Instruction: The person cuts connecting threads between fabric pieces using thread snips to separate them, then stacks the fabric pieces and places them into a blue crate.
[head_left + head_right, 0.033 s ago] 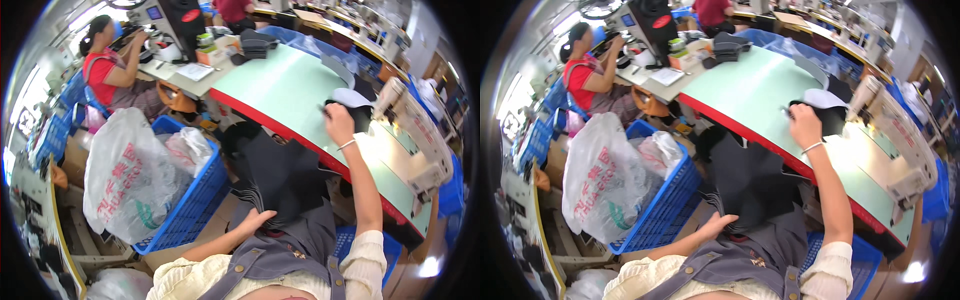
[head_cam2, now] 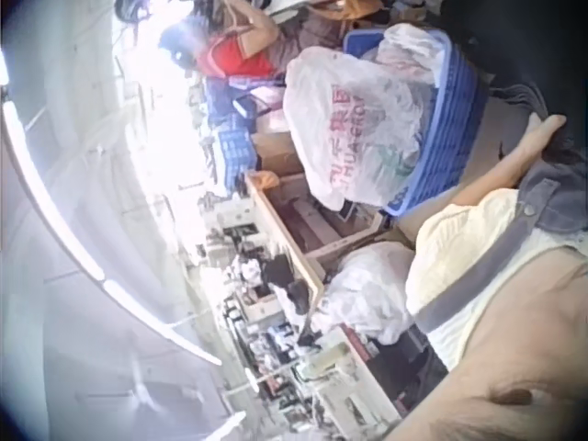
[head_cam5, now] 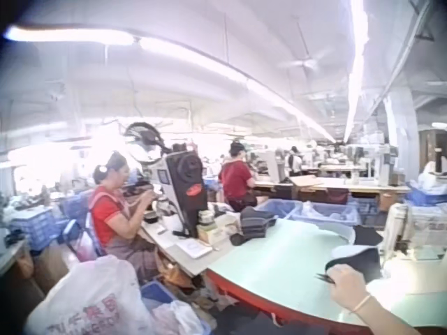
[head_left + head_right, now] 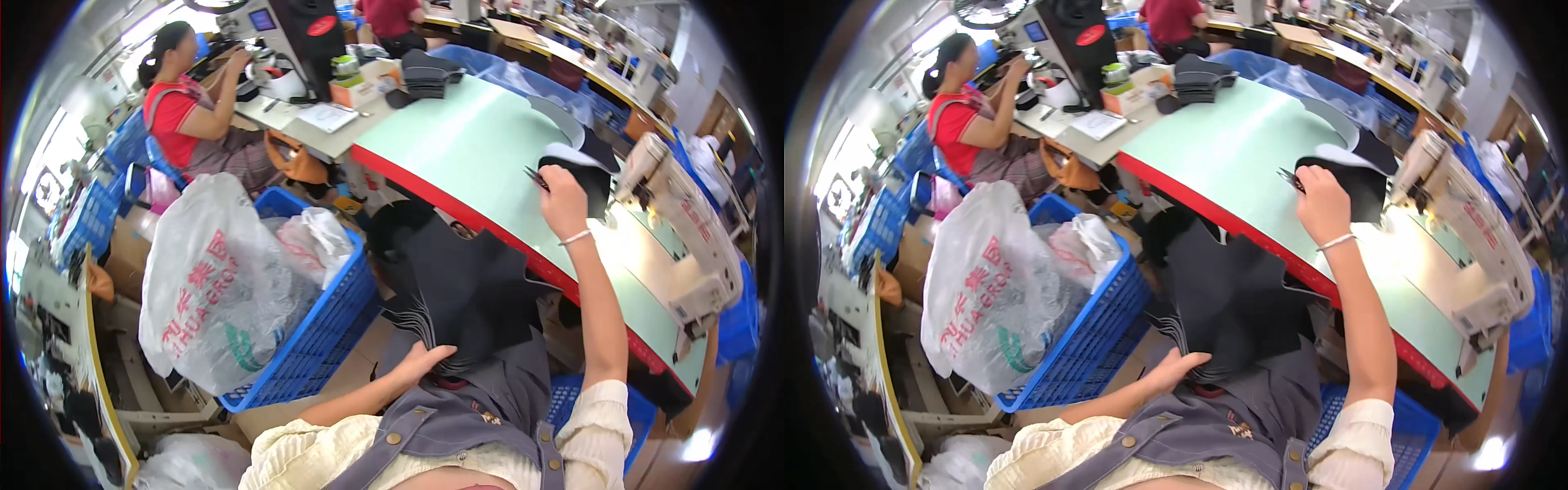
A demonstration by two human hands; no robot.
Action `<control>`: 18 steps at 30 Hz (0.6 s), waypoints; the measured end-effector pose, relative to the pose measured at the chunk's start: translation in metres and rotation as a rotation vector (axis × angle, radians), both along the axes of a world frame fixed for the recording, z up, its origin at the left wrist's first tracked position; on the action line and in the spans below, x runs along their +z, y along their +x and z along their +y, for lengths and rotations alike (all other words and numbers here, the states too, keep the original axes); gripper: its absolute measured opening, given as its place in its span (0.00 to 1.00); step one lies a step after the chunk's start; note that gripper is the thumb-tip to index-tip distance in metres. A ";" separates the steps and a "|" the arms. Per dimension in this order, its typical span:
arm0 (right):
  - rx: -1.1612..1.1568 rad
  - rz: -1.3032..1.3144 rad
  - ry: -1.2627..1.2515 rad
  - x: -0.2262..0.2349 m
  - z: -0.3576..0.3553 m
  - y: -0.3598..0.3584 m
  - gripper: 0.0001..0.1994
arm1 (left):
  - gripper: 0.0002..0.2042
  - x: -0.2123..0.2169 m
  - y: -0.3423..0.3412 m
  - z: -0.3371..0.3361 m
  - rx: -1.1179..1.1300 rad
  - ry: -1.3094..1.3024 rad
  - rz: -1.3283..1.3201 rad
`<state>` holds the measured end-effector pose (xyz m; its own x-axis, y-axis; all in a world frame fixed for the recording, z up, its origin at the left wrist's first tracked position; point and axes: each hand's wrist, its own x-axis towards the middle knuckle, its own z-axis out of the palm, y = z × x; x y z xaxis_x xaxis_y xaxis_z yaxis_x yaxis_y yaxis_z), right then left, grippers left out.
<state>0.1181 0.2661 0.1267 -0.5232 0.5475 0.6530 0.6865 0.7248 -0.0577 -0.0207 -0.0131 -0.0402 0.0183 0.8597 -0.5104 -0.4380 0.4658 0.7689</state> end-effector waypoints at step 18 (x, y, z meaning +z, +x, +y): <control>0.683 0.037 -0.658 -0.100 -0.195 0.017 0.09 | 0.30 -0.010 -0.007 -0.005 -0.070 0.224 0.002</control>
